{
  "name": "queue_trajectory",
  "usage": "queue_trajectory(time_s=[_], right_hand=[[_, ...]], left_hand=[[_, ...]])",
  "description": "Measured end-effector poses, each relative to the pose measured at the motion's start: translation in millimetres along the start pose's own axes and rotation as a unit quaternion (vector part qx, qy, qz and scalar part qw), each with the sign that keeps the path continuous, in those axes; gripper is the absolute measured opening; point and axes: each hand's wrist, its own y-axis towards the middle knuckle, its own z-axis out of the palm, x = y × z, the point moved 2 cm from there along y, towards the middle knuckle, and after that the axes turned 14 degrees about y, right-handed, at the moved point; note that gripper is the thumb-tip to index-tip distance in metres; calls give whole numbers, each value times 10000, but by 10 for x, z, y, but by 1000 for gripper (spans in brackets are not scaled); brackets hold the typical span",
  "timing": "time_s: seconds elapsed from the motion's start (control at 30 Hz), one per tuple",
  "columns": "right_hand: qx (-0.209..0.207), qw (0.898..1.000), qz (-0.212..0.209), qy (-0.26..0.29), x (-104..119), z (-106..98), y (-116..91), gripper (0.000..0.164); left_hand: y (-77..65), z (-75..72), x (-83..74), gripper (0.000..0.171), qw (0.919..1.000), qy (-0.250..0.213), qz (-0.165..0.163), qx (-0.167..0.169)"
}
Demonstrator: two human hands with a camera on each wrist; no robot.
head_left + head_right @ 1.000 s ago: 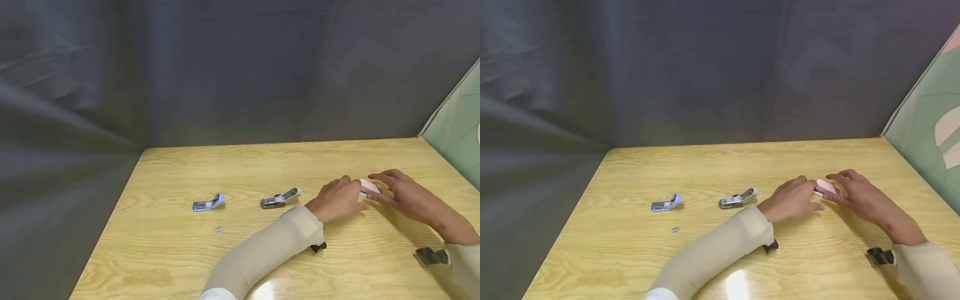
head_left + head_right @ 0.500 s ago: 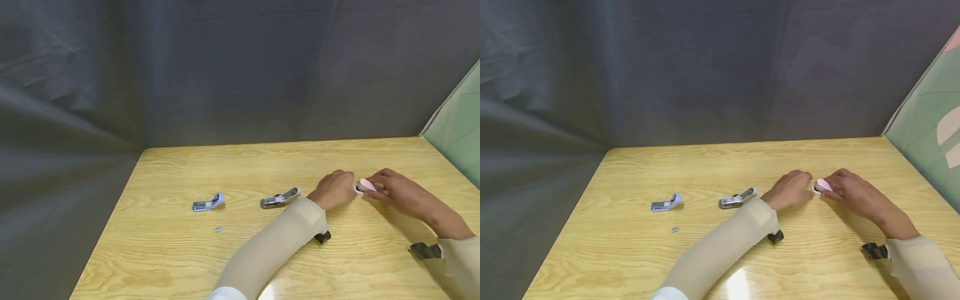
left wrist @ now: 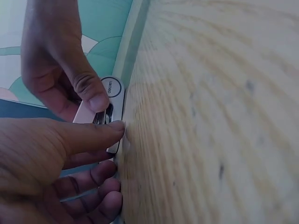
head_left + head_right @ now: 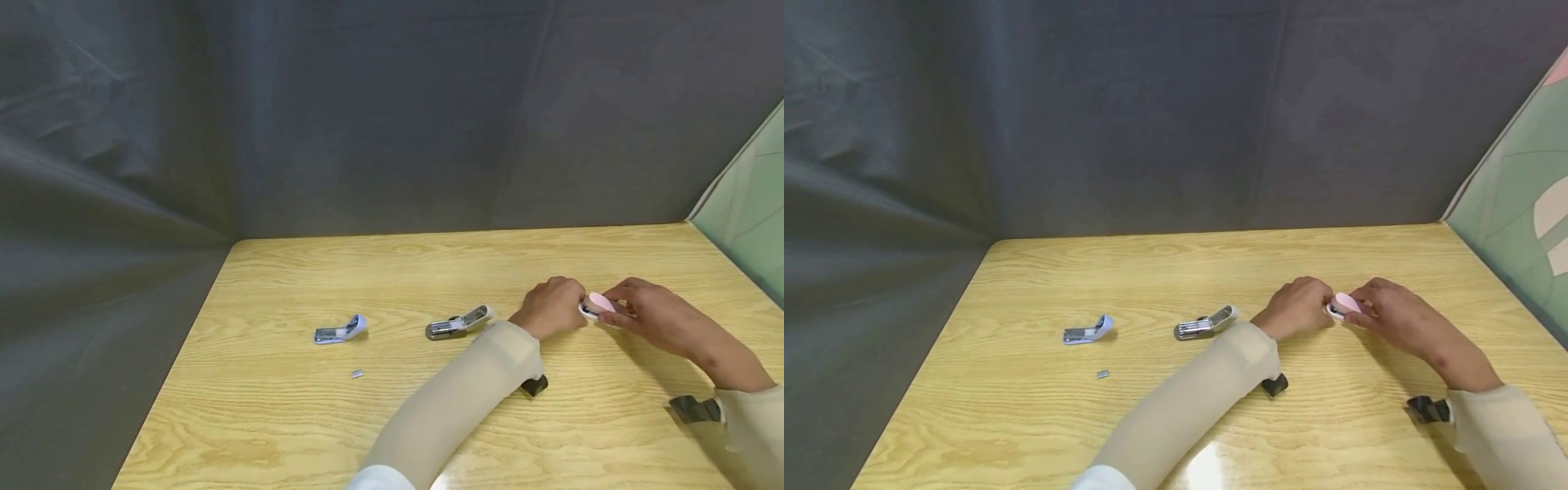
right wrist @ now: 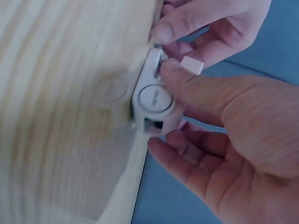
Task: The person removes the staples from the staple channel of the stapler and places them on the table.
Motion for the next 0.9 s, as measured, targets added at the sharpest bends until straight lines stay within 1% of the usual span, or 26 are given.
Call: queue_trajectory(time_s=[0.07,0.13,0.23,0.33,0.43,0.5,0.6,0.77,0.9], right_hand=[[-7,10000,-25,-67,8,-6,-7,24],[-7,9998,-134,-113,24,-3,-15,24],[-1,9994,-287,-204,37,-8,-15,24],[-118,9994,-266,-159,29,-37,-21,26],[-283,9996,-34,45,-2,-79,-53,28],[-356,9992,59,176,-18,-90,-77,29],[-510,9980,54,376,-41,-90,-114,31],[-732,9926,123,959,-65,-116,-153,28],[-809,9885,236,1257,-71,-139,-170,27]], left_hand=[[-3,3,-20,11,10000,1,28,-31],[-10,6,-28,12,10000,15,10,-23],[-17,3,-23,19,9999,44,-99,20],[-2,-14,-14,20,9998,88,-203,-20],[16,-29,-27,20,9997,131,-204,-57],[21,-29,-42,20,9997,174,-171,-18],[5,-21,-69,20,9996,260,-123,28],[-18,-27,-97,17,9987,502,15,-111],[-34,-30,-79,16,9986,519,9,-118]])
